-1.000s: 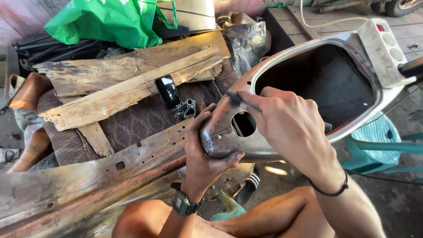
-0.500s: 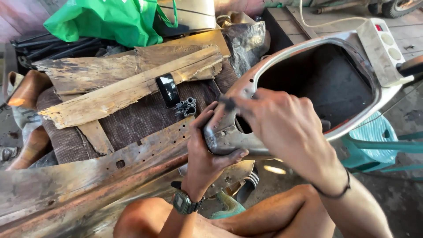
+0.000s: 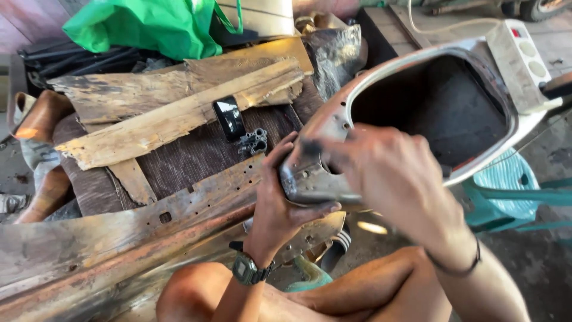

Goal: A person sits on the floor and uses a file to smooth the edges of a hole on a motorcycle frame before attempting to fit a metal component into it.

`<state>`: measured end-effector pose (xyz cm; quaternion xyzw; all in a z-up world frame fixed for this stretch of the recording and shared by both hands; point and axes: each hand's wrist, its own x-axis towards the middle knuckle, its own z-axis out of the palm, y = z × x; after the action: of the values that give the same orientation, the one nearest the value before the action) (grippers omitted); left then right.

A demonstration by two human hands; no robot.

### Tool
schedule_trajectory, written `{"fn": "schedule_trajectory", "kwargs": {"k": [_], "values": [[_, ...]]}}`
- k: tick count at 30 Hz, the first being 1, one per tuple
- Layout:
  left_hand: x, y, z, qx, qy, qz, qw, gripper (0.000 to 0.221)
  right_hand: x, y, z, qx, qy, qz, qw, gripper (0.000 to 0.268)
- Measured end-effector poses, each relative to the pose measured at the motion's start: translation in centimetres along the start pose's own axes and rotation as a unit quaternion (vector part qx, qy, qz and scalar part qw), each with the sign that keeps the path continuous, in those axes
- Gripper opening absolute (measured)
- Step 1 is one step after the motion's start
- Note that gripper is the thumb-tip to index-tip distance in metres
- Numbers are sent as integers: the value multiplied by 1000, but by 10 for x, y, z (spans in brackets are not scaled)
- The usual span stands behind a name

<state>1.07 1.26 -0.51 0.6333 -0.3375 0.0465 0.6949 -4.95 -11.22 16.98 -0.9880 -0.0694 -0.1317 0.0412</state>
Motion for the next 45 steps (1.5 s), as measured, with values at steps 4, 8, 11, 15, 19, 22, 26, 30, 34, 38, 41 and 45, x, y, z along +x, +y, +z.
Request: {"fn": "schedule_trajectory", "kwargs": {"k": [4, 8, 11, 15, 19, 22, 26, 30, 34, 38, 41, 45], "values": [[-2, -3, -3, -19, -23, -6, 1000, 112, -5, -7, 1, -2, -65, 9, 998, 40], [6, 10, -10, 25, -18, -5, 999, 113, -12, -8, -1, -15, -62, 12, 998, 34], [3, 11, -13, 41, -42, -17, 998, 115, -12, -9, -1, -20, -68, 20, 997, 35], [-2, 5, -15, 89, -55, 25, 994, 112, -17, -14, 0, -93, -83, -3, 992, 35], [1, 11, -15, 72, -57, -3, 996, 117, -9, -11, 1, -16, -64, 5, 998, 49], [2, 8, -16, 77, -51, 14, 996, 117, -13, -19, 0, -104, -50, -32, 993, 43], [-2, -3, -13, 95, -53, 31, 994, 113, -12, -28, 1, -112, -79, -8, 990, 42], [-3, 6, -17, 101, -59, 33, 993, 108, -21, -34, -7, -188, -40, -56, 980, 52], [4, 21, -18, 36, -51, -24, 998, 110, -18, -23, -6, -144, -109, 45, 983, 49], [2, 18, -17, 84, -62, 9, 994, 93, -10, -14, -9, -62, -105, -40, 992, 36], [4, 20, -20, 88, -58, -6, 994, 113, -11, 5, -7, -38, -115, -27, 992, 38], [3, 17, -21, 100, -80, 1, 992, 103, -1, -11, -2, -39, -59, -75, 995, 28]]}}
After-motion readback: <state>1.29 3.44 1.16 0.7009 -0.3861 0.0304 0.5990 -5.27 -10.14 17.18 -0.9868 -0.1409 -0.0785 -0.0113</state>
